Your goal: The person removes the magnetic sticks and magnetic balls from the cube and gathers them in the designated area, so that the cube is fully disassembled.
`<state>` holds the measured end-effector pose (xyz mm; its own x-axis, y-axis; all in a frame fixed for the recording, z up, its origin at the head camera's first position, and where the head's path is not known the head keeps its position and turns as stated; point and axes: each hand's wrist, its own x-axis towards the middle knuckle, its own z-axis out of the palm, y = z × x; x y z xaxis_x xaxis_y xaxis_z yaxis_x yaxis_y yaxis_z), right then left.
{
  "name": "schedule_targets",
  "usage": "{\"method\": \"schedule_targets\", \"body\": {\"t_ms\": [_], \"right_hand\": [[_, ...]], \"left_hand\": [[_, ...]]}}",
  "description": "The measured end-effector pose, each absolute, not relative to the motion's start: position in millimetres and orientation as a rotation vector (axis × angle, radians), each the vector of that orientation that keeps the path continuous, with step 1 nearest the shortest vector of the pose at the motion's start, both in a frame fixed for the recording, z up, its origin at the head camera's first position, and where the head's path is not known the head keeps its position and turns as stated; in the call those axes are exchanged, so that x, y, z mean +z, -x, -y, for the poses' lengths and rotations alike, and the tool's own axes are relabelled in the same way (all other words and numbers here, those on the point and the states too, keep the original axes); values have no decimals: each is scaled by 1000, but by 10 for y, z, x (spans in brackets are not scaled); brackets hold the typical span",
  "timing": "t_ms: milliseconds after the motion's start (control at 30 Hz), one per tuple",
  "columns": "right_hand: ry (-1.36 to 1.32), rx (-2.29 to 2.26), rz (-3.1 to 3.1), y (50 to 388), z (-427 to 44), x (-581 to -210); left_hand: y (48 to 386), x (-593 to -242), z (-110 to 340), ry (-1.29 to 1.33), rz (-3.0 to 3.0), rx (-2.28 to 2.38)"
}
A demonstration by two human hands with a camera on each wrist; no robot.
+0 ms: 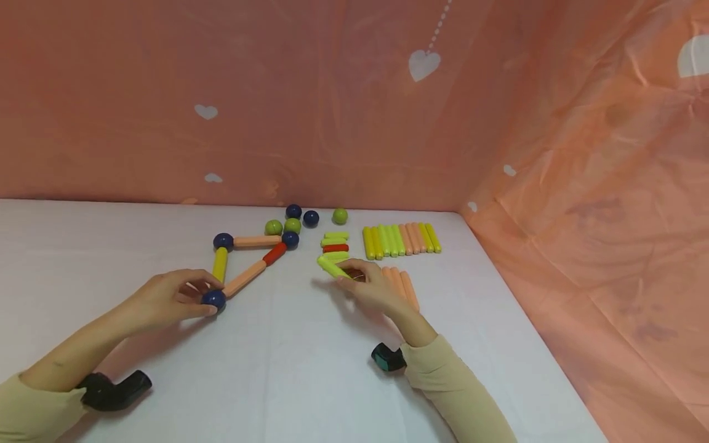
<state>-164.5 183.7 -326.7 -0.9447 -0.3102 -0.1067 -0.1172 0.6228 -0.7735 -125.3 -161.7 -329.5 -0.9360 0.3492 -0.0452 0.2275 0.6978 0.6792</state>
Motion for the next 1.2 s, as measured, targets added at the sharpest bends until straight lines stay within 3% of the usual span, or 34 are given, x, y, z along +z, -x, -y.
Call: {"method": "schedule_targets", "body": {"t_ms": [233,600,867,1200], "right_hand": [[91,-1216,-2652,1623,-2324,-3138],[-60,-1131,-2698,1613,-2847,-3121],[-174,-998,-2677,1614,-3025,-3174],[-122,-1083,-2692,1611,-3023,-3188]], "left_hand": [[1269,-3283,1635,-466,-2689,1047],[1245,-3272,1614,-439,-2655,1049],[1252,-3269,1621,-459,-2646,1053],[1307,-3222,1680,-542,-2685,1036]]}}
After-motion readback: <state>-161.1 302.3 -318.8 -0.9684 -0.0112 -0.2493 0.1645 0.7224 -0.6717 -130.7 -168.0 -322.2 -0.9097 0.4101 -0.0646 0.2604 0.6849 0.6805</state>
